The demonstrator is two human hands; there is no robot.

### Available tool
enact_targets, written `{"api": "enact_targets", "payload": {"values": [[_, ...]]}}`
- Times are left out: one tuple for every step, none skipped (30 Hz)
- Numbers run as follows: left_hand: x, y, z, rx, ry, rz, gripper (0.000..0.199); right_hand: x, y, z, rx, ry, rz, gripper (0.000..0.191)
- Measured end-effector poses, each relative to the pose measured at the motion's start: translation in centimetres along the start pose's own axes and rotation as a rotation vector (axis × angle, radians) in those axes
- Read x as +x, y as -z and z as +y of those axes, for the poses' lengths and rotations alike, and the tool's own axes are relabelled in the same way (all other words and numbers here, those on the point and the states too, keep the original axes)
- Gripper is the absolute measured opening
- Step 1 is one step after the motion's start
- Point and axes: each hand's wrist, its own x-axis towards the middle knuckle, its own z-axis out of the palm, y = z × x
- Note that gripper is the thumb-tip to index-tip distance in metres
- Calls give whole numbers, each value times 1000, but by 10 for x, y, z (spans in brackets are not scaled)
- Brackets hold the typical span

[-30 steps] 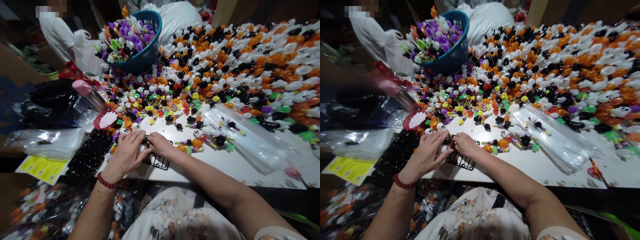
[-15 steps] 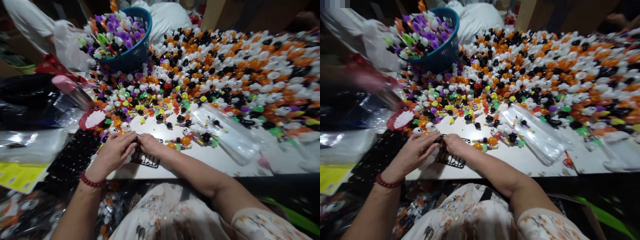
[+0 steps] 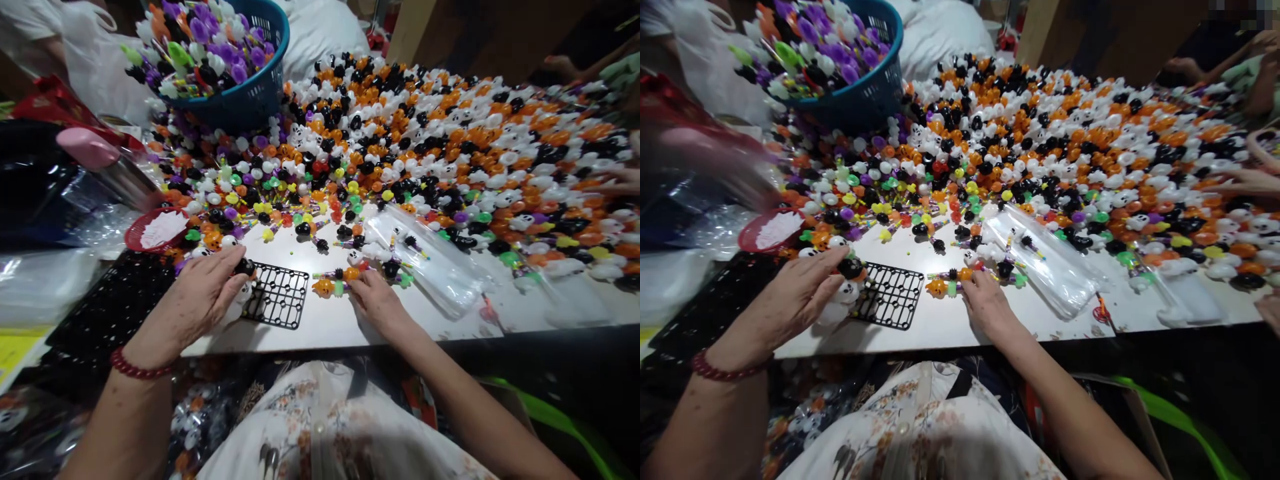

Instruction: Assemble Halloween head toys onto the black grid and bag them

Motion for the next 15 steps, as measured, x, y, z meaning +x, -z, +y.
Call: {"api": "enact_targets", "payload": {"values": [[1, 0, 0, -4, 5, 2, 48, -2, -5, -2, -56, 3, -7, 21], [1, 0, 0, -6, 6, 2, 48, -3, -9, -5, -97, 6, -4, 21], [1, 0, 1, -4, 6, -1, 48, -3, -12, -8, -119, 12, 3, 21], [1, 0, 1, 2, 5, -3, 48, -2, -14, -11, -120, 21, 15, 21], [0, 0, 1, 11, 3, -5, 48, -1, -14, -14, -100, 31, 31, 20], [0, 0, 1, 21, 1, -9, 48, 1, -13, -17, -60, 44, 42, 19], [0, 0, 1, 31, -3, -12, 48, 5, -11, -20, -3, 56, 46, 19], [0, 0, 1, 39, -8, -16, 48, 9, -7, -23, 65, 65, 42, 19], [0, -1, 0, 45, -14, -20, 48, 15, -4, -27, 140, 72, 33, 20], [0, -2, -1, 50, -21, -23, 47, 24, -1, -30, 215, 77, 26, 20], [1, -3, -2, 53, -26, -25, 47, 34, 2, -35, 286, 83, 26, 21], [2, -4, -2, 55, -28, -26, 46, 46, 4, -40, 354, 93, 33, 21], [3, -5, -3, 56, -28, -26, 46, 60, 4, -45, 415, 107, 50, 22], [4, -5, -4, 54, -24, -27, 45, 75, 3, -51, 473, 125, 71, 22], [5, -5, -5, 51, -22, -26, 45, 91, 2, -57, 525, 141, 85, 23]]}}
